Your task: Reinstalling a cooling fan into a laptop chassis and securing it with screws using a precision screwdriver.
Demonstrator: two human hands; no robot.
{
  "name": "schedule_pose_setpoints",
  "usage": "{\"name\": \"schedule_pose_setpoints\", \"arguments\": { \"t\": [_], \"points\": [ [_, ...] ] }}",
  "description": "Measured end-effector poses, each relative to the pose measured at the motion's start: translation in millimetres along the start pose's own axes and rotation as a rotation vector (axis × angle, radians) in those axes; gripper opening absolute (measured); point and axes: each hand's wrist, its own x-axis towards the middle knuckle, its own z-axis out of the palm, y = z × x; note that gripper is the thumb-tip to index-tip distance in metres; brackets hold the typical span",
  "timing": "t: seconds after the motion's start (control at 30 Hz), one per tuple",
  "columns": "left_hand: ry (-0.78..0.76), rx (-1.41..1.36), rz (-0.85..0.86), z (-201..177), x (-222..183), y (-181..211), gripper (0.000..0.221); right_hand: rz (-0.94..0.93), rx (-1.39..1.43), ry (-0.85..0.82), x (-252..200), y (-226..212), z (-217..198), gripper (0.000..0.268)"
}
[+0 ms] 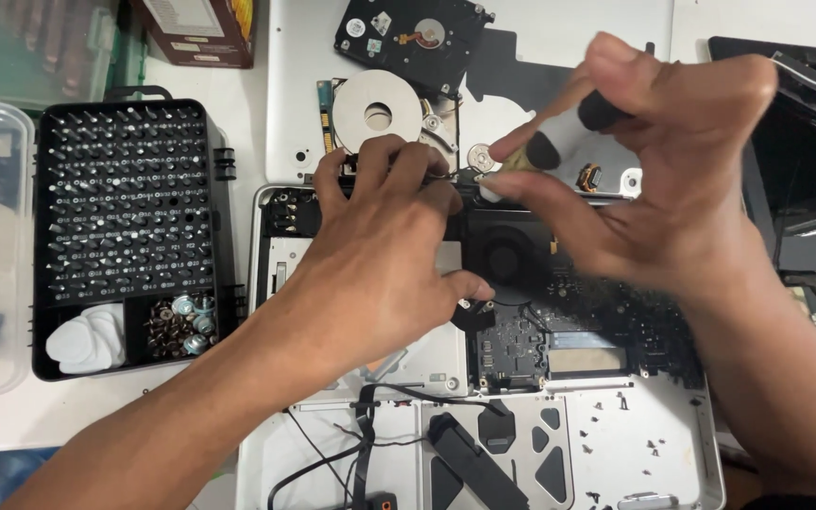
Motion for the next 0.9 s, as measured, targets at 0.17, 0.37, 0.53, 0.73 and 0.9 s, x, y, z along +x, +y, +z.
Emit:
{"name": "schedule_pose_setpoints", "arguments": {
  "t": [0.17, 0.37, 0.53, 0.73, 0.9],
  "points": [
    [0.006, 0.004, 0.007, 1, 0, 0, 0.064, 0.096, -0.014, -0.005, -24, 14, -1, 0.049],
    [0.0, -0.008, -0.003, 1, 0, 0, 0.061, -0.034, 0.15, -0.058, -35, 25, -4, 0.076],
    [0.002, -0.019, 0.006, 1, 1, 0, 0.063, -0.019, 0.058, -0.045, -31, 26, -4, 0.073],
    [0.006, -0.049, 0.011, 2, 1, -1, 0.06, 0.153, 0.2, -0.033, -28, 14, 2, 0.068],
    [-0.009, -0.07, 0.004, 0, 1, 0, 0.062, 0.125, 0.041, 0.003, -29, 18, 5, 0.069]
  ]
}}
